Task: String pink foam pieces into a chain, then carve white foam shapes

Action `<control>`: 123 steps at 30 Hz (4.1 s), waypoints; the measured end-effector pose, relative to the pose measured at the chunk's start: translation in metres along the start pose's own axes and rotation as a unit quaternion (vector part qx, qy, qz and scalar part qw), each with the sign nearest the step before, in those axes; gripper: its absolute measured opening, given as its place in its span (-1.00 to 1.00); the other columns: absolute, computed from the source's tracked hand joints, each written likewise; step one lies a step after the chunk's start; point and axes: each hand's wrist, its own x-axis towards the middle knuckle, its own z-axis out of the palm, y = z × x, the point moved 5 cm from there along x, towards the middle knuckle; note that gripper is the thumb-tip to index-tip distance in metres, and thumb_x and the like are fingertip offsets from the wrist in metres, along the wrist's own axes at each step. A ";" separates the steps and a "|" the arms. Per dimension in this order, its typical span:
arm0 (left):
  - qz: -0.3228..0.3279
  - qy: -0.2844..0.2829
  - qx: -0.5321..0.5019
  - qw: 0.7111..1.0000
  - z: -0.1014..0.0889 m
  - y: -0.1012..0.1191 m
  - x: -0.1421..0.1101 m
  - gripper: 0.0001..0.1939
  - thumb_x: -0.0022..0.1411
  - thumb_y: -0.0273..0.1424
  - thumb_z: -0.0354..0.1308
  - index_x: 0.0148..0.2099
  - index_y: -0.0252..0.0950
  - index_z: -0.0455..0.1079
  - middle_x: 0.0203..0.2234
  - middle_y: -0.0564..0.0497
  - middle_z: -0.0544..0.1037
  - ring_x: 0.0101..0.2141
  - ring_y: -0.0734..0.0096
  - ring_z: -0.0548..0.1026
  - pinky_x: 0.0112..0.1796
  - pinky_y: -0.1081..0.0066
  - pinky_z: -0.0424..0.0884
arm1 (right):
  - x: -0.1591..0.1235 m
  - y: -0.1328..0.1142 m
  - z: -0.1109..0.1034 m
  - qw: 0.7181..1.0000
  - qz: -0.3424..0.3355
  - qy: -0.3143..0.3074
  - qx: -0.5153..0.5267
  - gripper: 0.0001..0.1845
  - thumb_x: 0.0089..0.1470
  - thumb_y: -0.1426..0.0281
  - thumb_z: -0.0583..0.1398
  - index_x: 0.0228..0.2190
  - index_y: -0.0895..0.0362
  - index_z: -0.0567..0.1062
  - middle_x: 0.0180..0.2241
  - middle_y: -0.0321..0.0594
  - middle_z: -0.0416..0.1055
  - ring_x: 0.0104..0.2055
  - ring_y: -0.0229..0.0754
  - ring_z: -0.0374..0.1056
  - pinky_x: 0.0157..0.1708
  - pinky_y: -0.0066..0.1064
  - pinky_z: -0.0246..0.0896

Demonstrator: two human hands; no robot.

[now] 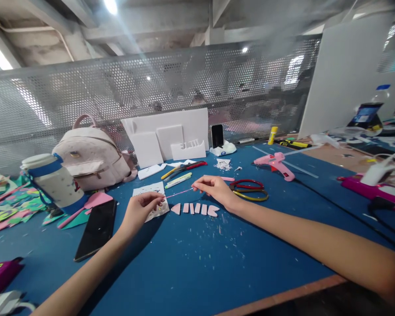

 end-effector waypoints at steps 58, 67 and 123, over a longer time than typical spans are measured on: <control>0.113 -0.125 0.167 0.971 0.042 -0.001 0.000 -0.89 0.19 -0.33 0.30 -0.23 -0.21 0.55 -0.22 -0.06 0.59 -0.16 0.17 0.50 -0.07 0.23 0.36 | 0.012 -0.064 0.007 0.991 -0.121 -0.054 0.000 -0.84 0.14 0.29 0.27 -0.37 0.13 0.48 -0.34 -0.18 0.57 -0.38 -0.23 0.41 -0.34 -0.34 0.34; 0.066 -0.082 0.134 0.985 0.040 0.002 0.000 -0.85 0.22 -0.30 0.26 -0.19 -0.22 0.56 -0.35 0.02 0.64 -0.31 0.28 0.57 -0.21 0.32 0.42 | 0.035 -0.100 0.013 0.985 -0.135 -0.102 0.026 -0.86 0.10 0.34 0.29 -0.38 0.14 0.46 -0.40 -0.21 0.55 -0.37 -0.25 0.42 -0.34 -0.35 0.33; 0.085 -0.057 0.103 0.989 0.042 0.022 -0.017 -0.87 0.22 -0.35 0.24 -0.20 -0.20 0.58 -0.35 0.02 0.67 -0.32 0.29 0.59 -0.22 0.33 0.48 | 0.038 -0.078 0.038 0.977 -0.108 -0.181 0.017 -0.85 0.16 0.31 0.24 -0.32 0.15 0.44 -0.36 -0.21 0.56 -0.42 -0.27 0.47 -0.45 -0.40 0.24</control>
